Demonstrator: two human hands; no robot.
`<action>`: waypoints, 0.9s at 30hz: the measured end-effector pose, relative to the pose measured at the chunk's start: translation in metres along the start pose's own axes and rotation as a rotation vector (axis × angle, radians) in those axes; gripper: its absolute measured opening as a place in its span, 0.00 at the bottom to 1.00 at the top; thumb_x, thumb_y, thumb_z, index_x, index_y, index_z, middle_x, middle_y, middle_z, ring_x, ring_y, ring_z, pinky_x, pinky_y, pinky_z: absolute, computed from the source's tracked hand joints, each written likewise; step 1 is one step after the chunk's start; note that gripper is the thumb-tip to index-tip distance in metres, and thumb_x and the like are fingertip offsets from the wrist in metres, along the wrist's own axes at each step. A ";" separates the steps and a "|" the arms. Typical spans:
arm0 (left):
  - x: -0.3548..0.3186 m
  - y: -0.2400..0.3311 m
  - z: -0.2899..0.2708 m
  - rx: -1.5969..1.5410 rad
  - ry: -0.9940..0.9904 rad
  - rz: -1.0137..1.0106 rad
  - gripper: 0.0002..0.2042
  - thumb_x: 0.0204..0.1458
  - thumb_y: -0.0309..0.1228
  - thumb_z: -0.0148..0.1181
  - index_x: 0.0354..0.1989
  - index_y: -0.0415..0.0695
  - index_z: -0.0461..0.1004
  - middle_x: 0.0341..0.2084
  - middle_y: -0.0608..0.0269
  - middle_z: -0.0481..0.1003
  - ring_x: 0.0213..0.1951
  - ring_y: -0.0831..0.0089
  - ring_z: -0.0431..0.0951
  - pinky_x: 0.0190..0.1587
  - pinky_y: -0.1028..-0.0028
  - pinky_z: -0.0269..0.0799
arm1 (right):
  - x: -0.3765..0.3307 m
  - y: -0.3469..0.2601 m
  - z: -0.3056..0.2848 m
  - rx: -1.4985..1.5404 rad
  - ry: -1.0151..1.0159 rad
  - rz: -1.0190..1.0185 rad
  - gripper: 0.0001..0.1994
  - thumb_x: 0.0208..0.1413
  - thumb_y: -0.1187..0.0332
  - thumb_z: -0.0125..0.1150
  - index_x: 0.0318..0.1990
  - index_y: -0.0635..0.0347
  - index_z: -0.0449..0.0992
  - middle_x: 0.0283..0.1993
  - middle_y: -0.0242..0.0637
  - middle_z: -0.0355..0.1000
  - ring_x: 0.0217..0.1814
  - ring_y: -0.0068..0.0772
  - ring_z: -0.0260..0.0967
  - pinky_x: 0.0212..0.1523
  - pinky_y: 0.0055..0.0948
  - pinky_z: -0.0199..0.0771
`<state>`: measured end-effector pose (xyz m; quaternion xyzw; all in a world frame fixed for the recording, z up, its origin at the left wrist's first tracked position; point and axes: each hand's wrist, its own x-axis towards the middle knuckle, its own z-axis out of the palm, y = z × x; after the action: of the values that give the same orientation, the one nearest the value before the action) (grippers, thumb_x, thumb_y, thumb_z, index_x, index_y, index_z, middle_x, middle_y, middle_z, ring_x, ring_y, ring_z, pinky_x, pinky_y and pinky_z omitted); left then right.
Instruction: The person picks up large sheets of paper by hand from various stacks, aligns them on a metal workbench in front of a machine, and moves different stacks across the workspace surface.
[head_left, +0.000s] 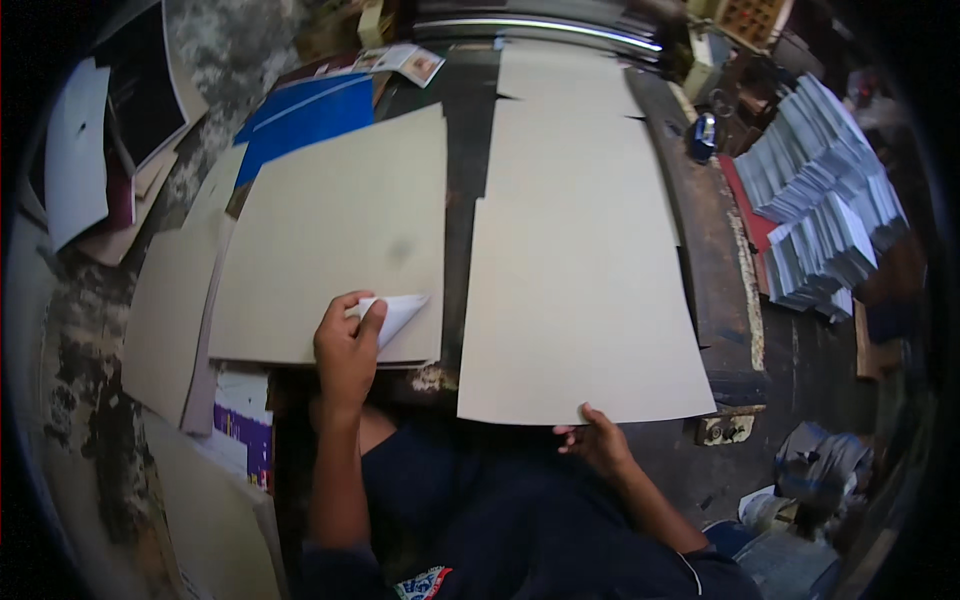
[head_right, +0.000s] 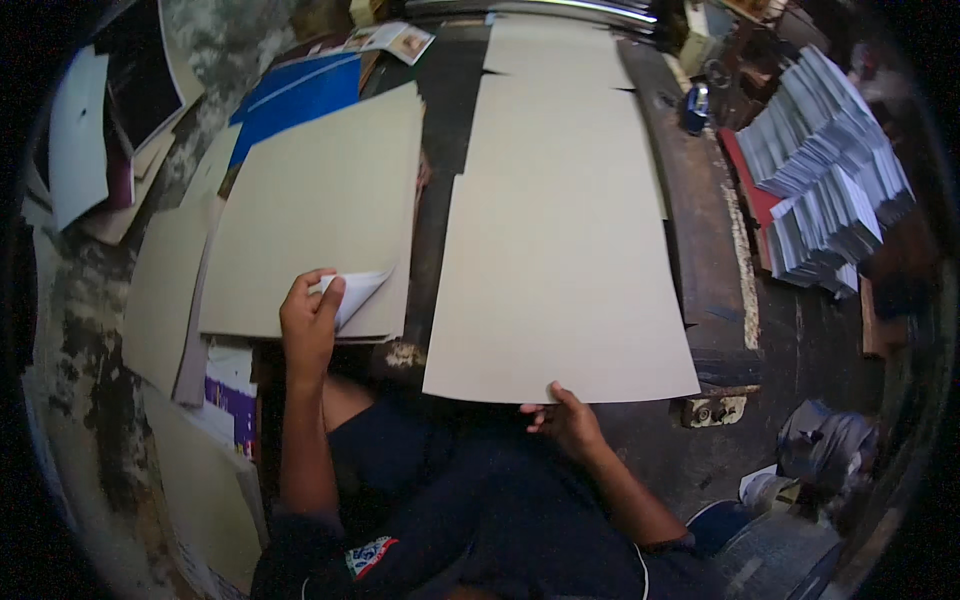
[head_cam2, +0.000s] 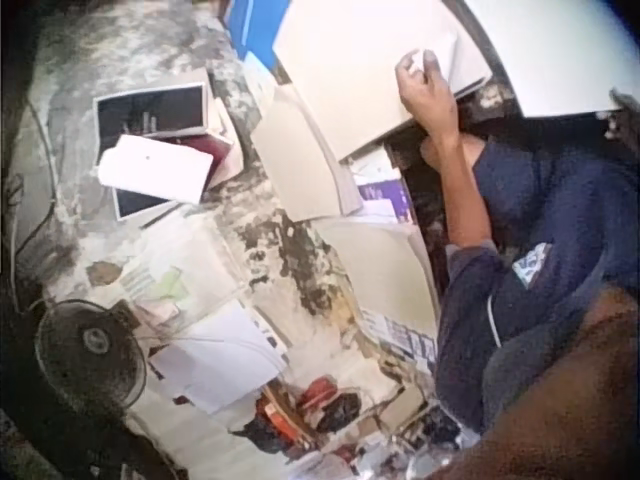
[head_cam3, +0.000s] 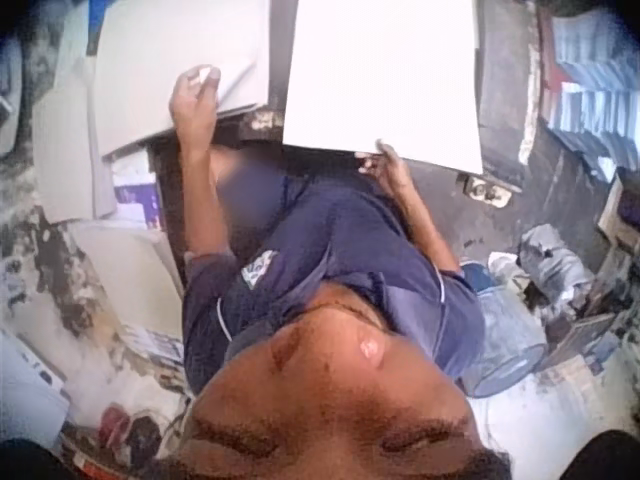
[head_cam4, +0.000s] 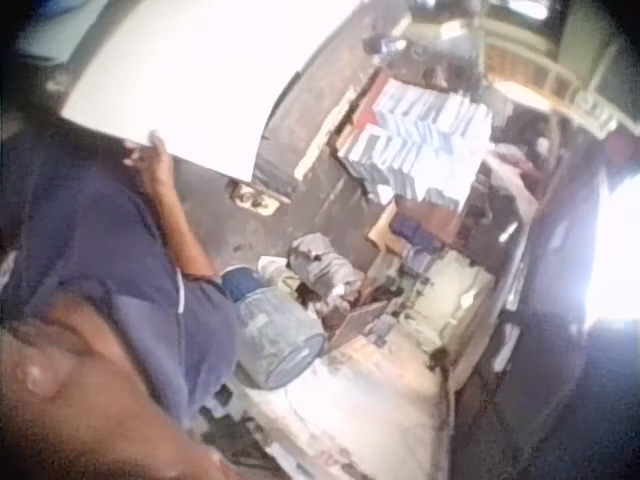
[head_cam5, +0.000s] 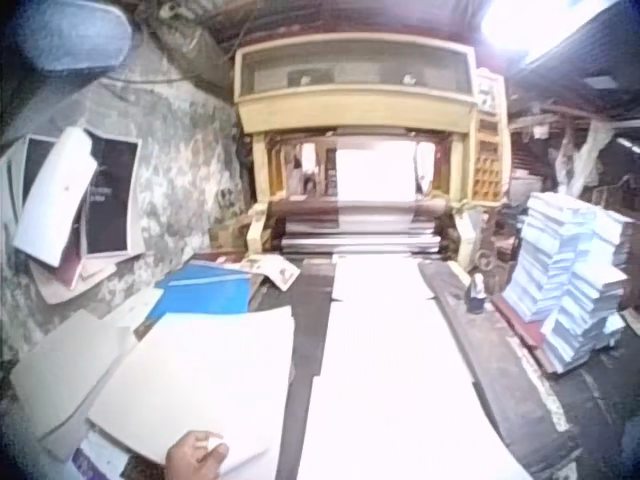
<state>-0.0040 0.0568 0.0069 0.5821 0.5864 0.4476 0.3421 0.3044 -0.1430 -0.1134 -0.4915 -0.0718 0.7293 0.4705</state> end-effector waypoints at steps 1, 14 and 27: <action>0.000 0.009 0.000 -0.036 0.034 0.012 0.12 0.56 0.32 0.62 0.42 0.37 0.73 0.13 0.73 0.67 0.19 0.87 0.59 0.22 0.82 0.54 | -0.003 -0.002 0.004 -0.022 -0.012 0.006 0.23 0.64 0.49 0.46 0.50 0.63 0.67 0.42 0.49 0.75 0.34 0.30 0.69 0.43 0.38 0.74; -0.053 0.024 0.001 0.280 -0.083 0.204 0.22 0.45 0.34 0.72 0.47 0.38 0.73 0.31 0.55 0.81 0.36 0.75 0.80 0.42 0.71 0.73 | -0.008 -0.005 0.012 0.061 -0.024 0.019 0.23 0.67 0.50 0.40 0.53 0.63 0.66 0.46 0.48 0.74 0.39 0.33 0.69 0.47 0.38 0.72; -0.043 -0.006 -0.020 -0.019 -0.184 0.113 0.14 0.59 0.35 0.59 0.42 0.33 0.75 0.30 0.63 0.78 0.35 0.81 0.73 0.43 0.78 0.69 | 0.076 -0.048 0.016 0.209 -0.003 -0.184 0.24 0.65 0.47 0.42 0.55 0.59 0.61 0.45 0.49 0.73 0.35 0.32 0.69 0.42 0.38 0.73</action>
<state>-0.0206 0.0120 0.0031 0.6497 0.5144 0.4163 0.3742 0.3159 -0.0537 -0.1273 -0.4300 -0.0408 0.6874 0.5838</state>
